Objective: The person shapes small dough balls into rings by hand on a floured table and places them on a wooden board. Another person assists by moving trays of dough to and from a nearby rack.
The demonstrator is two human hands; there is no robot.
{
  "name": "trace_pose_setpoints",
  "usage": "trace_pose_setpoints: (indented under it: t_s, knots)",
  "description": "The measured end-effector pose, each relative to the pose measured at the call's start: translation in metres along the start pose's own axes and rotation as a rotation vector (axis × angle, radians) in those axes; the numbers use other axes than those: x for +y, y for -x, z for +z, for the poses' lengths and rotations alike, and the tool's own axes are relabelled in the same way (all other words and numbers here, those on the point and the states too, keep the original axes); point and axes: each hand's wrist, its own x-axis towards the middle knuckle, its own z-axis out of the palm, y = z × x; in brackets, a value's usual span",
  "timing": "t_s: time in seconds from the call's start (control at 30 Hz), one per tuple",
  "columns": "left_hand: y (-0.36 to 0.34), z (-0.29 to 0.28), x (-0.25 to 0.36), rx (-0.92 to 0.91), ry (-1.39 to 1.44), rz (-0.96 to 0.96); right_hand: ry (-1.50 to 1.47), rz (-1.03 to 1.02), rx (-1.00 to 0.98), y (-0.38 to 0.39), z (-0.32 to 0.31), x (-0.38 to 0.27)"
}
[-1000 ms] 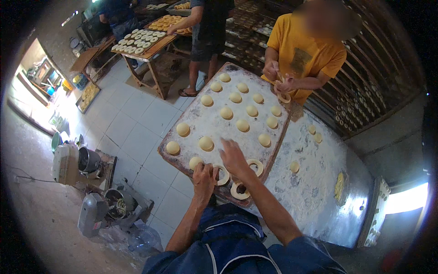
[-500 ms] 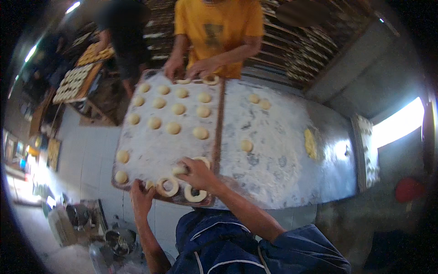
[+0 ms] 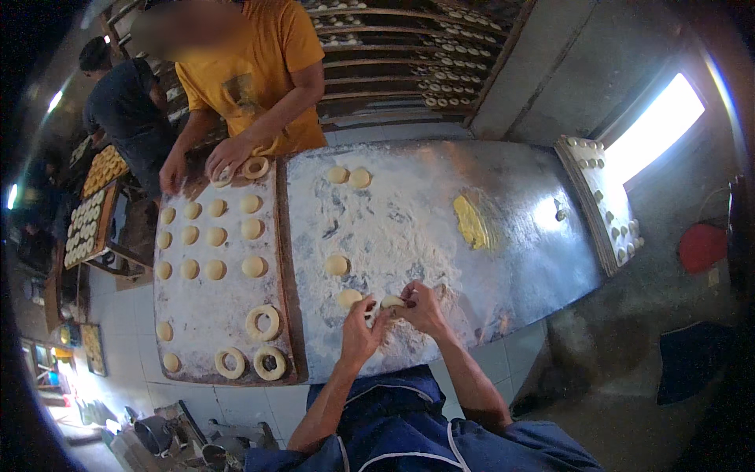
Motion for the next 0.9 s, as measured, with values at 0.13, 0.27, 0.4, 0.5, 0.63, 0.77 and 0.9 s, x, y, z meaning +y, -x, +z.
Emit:
trace_pose_setpoints:
  t_s: [0.13, 0.27, 0.4, 0.5, 0.63, 0.77, 0.9]
  knots:
    - [-0.001, 0.021, 0.007, -0.082, 0.272, -0.362, -0.393, 0.049, -0.084, 0.006, -0.007, -0.005]
    - [0.004, 0.031, 0.009, 0.023, 0.731, -0.431, -0.261, -0.045, -0.421, 0.003, -0.025, -0.009]
    - [0.012, 0.031, 0.007, -0.131, 0.926, -0.303, -1.306, 0.384, -0.538, -0.007, -0.032, -0.015]
    - [0.008, 0.030, 0.005, 0.044, 1.183, -0.283, -0.226, 0.201, -0.295, -0.010, -0.015, -0.020]
    - [0.000, 0.031, 0.002, 0.213, 0.905, -0.450, -0.481, 0.187, -0.265, -0.005, 0.011, -0.023]
    - [0.000, 0.030, -0.004, 0.294, 0.555, -0.286, -0.274, 0.144, -0.183, 0.004, 0.033, -0.031]
    - [0.005, 0.016, -0.015, 0.298, 0.797, -0.337, -0.319, 0.121, -0.097, 0.017, 0.046, -0.042]
